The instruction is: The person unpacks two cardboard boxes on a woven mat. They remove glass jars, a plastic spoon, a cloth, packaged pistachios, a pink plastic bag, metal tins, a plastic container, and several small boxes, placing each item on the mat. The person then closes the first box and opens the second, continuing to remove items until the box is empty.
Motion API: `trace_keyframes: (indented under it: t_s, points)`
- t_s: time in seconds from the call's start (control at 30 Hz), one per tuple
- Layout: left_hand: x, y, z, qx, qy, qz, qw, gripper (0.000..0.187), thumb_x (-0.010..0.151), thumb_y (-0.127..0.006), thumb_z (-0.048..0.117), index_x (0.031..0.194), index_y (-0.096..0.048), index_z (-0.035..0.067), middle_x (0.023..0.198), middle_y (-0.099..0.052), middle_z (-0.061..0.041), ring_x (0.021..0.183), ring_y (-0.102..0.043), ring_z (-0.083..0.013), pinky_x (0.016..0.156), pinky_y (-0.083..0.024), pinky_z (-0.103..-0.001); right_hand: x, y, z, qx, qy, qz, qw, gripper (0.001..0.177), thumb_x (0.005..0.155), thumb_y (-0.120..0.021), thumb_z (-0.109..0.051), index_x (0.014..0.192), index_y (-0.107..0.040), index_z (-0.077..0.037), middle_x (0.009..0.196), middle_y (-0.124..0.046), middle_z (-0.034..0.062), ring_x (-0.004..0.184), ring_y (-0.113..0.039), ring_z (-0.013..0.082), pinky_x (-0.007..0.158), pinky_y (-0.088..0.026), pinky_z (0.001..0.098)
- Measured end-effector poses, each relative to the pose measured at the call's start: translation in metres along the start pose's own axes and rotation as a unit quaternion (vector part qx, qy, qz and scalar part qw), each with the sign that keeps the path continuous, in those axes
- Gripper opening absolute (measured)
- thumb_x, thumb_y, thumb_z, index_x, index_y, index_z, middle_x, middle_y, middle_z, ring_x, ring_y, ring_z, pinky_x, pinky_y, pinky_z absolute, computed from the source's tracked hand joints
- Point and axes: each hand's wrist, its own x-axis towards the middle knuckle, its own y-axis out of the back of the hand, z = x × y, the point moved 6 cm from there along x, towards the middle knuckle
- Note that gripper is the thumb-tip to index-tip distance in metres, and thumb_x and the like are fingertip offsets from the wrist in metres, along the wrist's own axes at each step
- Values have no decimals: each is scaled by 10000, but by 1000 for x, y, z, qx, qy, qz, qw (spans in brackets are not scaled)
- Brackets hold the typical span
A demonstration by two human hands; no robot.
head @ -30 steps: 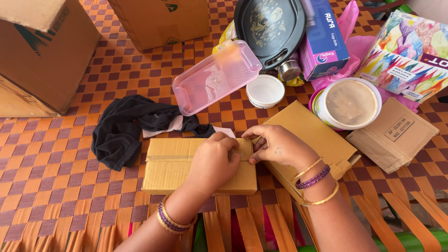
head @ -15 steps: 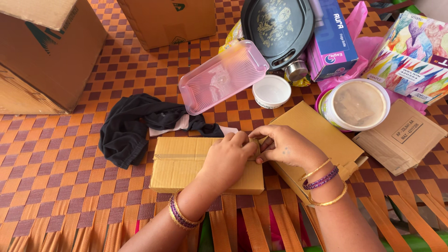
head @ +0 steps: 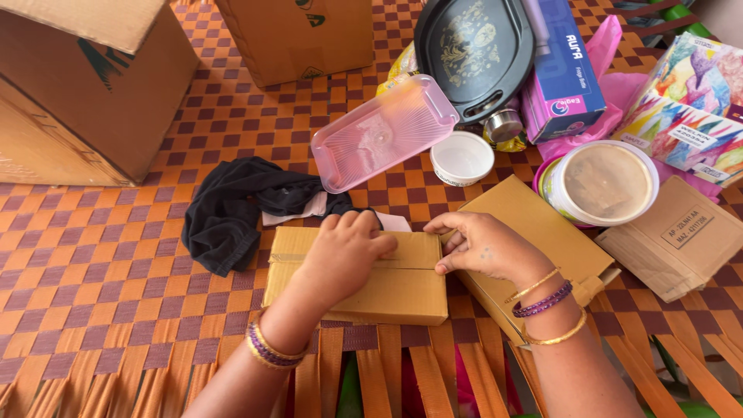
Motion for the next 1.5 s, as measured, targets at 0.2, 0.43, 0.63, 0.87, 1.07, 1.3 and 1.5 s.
trace_keyframes:
  t_s: [0.2,0.43,0.63,0.87,1.07,1.3,1.5]
  points:
    - [-31,20,-39,29,15,19,999,245,847,-584,111,976,-725,265,950,-586,-18,958,-599,-244,826,-435,-424,3,-2,7,23,-17,-11,1000,592,712,-825,-8,1278,-654,-41,918,-772,127,826,-769,172,765,-607,286]
    - [-70,41,-85,71,86,-4,994,294,833,-591,61,974,-728,278,937,-576,6,944,-597,-230,843,-431,-424,5,-4,10,42,-28,-22,998,603,716,-812,-1,1293,-639,-42,941,-788,150,846,-768,175,779,-609,299]
    - [-88,50,-111,50,134,21,989,292,785,-649,28,984,-709,233,966,-590,4,974,-605,-236,871,-436,-446,7,-7,13,46,-55,-27,997,613,726,-803,-2,1310,-624,-57,977,-792,160,868,-762,176,803,-594,302]
    - [-99,62,-125,-42,148,43,987,290,829,-595,-23,1008,-675,190,1033,-615,-25,1055,-621,-286,915,-447,-462,5,-6,15,32,-79,-24,996,578,761,-823,-68,1307,-633,-84,958,-792,157,862,-753,180,793,-574,310]
    - [-111,89,-140,-41,191,65,979,271,891,-539,-25,1018,-665,178,980,-636,-22,1023,-632,-262,910,-445,-452,4,-7,13,-3,-101,-21,995,581,771,-821,-97,1320,-631,-109,936,-800,152,871,-750,172,803,-559,305]
    - [-123,100,-170,-72,256,127,956,176,941,-534,-3,1036,-617,121,902,-677,-41,866,-685,-266,746,-516,-406,3,-7,14,11,-106,-18,994,571,774,-813,-89,1316,-635,-102,938,-793,151,884,-754,172,806,-551,303]
    - [-146,89,-204,-146,327,201,912,133,1015,-473,10,1081,-545,99,852,-643,-38,784,-674,-206,661,-527,-346,4,-9,16,23,-109,-12,994,570,775,-802,-60,1317,-630,-92,954,-790,157,890,-758,191,818,-561,310]
